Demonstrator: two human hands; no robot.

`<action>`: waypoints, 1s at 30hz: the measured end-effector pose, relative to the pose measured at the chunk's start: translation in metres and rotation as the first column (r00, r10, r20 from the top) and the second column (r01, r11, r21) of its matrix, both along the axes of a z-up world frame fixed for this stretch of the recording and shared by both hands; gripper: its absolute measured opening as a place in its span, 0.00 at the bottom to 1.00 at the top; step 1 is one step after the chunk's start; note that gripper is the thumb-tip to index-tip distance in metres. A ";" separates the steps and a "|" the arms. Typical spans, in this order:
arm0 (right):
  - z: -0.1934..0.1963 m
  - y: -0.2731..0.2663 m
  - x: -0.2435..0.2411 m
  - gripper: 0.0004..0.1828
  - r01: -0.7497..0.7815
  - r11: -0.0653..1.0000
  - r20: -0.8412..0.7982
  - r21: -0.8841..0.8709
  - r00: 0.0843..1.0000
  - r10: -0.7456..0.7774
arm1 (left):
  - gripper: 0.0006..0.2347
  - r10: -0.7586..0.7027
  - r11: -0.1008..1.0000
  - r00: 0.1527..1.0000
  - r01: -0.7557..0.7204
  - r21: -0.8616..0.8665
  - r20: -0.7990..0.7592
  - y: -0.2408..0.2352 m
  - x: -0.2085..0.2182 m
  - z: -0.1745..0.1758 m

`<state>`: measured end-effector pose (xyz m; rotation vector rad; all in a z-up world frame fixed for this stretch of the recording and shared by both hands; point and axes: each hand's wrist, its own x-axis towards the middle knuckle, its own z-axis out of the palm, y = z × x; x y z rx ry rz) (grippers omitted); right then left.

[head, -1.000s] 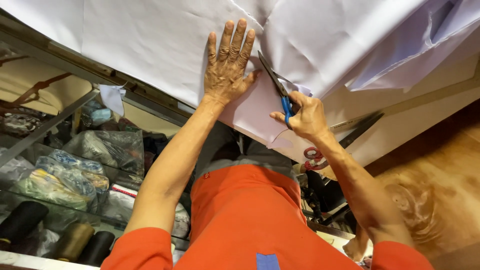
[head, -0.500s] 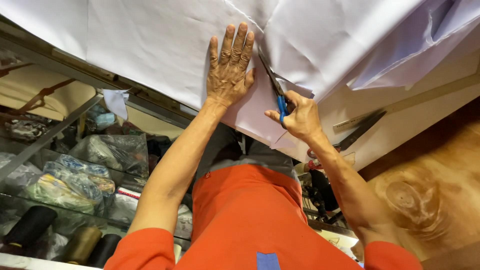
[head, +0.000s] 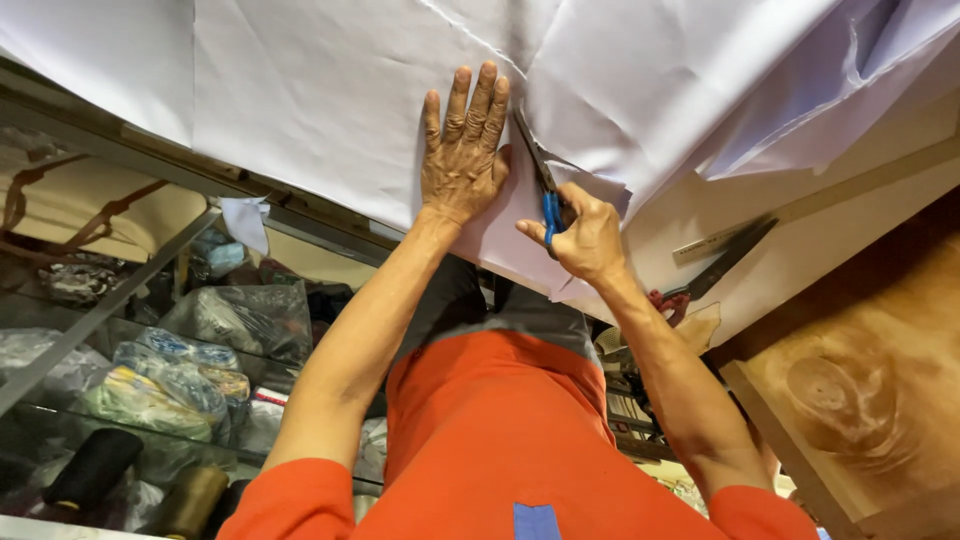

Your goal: Cutting garment pieces from a sheet of white fabric using scissors

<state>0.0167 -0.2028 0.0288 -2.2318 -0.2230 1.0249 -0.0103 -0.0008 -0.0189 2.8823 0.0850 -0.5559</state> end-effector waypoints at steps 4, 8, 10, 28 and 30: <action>-0.004 0.005 -0.009 0.23 0.067 0.995 -0.014 0.072 0.998 -0.066 | 0.26 0.010 1.000 0.995 -0.010 0.003 0.099 0.008 -0.007 -0.013; -0.004 0.012 -0.009 0.25 0.094 0.994 -0.023 0.055 0.995 -0.093 | 0.25 -0.202 0.975 0.916 0.156 0.158 0.346 0.034 -0.006 -0.039; -0.002 0.016 -0.007 0.28 0.093 0.995 0.002 0.034 0.996 -0.093 | 0.25 -0.288 0.954 0.831 0.204 0.221 0.476 0.045 -0.003 -0.038; -0.007 0.038 -0.015 0.28 0.147 0.988 0.071 -0.041 0.987 -0.143 | 0.20 -0.222 0.970 0.802 0.240 0.041 0.555 0.047 0.002 -0.019; -0.013 0.038 -0.019 0.26 0.171 0.984 0.117 0.043 0.978 -0.175 | 0.19 -0.257 0.964 0.784 0.245 0.099 0.565 0.048 0.002 -0.020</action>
